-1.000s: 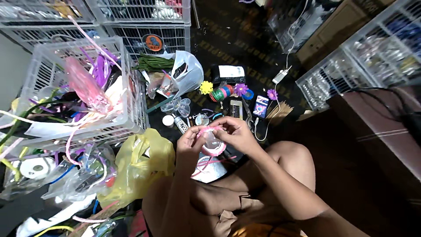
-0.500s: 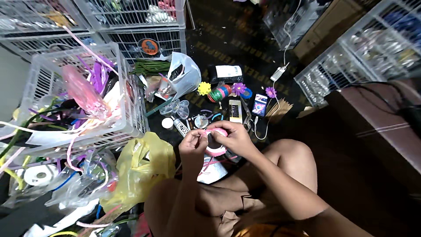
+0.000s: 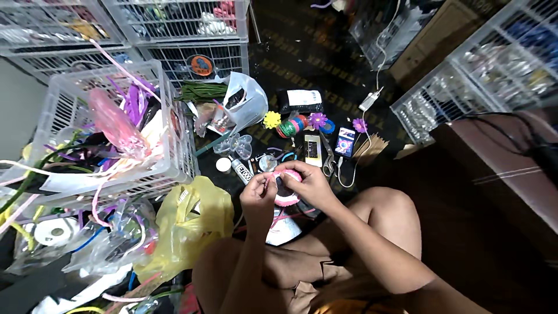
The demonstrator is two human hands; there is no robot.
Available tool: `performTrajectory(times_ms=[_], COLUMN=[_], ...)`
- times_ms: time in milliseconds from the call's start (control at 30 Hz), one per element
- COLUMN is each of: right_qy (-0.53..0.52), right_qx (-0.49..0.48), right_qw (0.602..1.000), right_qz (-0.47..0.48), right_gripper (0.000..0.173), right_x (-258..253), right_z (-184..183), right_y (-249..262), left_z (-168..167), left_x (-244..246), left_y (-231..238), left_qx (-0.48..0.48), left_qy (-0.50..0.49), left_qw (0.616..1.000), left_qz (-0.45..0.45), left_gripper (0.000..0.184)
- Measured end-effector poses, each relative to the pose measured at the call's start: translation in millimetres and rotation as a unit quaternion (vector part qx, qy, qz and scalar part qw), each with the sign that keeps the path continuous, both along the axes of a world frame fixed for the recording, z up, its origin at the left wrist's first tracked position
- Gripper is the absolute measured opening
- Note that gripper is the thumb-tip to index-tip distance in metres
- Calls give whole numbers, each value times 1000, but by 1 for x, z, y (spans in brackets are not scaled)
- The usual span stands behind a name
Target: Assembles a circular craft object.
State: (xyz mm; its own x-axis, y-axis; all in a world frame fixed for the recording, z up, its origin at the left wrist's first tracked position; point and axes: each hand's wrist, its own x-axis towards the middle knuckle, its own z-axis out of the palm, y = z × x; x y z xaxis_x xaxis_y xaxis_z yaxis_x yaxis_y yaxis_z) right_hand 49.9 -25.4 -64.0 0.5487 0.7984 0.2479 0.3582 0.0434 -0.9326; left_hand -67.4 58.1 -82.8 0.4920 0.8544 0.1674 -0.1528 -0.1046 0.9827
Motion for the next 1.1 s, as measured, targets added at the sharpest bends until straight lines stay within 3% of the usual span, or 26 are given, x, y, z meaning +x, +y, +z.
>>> performTrajectory(times_ms=[233, 867, 933, 1033, 1100], right_qy=[24, 41, 49, 93, 134], right_qx=[-9, -11, -29, -49, -67], right_qw=[1000, 999, 998, 991, 985], right_qz=[10, 17, 32, 78, 90], right_gripper=[20, 12, 17, 42, 47], right_x=[-3, 2, 4, 8, 10], right_z=[-1, -2, 2, 6, 8], right_y=[5, 9, 8, 5, 3], left_z=[0, -4, -5, -6, -7], left_x=[-3, -1, 0, -1, -2], left_y=[6, 5, 7, 11, 13], left_qx=[-73, -4, -12, -27, -21], left_qy=[-27, -32, -43, -62, -65], left_qw=[997, 999, 999, 998, 997], left_qz=[3, -5, -7, 16, 31], left_gripper=[12, 14, 13, 16, 19])
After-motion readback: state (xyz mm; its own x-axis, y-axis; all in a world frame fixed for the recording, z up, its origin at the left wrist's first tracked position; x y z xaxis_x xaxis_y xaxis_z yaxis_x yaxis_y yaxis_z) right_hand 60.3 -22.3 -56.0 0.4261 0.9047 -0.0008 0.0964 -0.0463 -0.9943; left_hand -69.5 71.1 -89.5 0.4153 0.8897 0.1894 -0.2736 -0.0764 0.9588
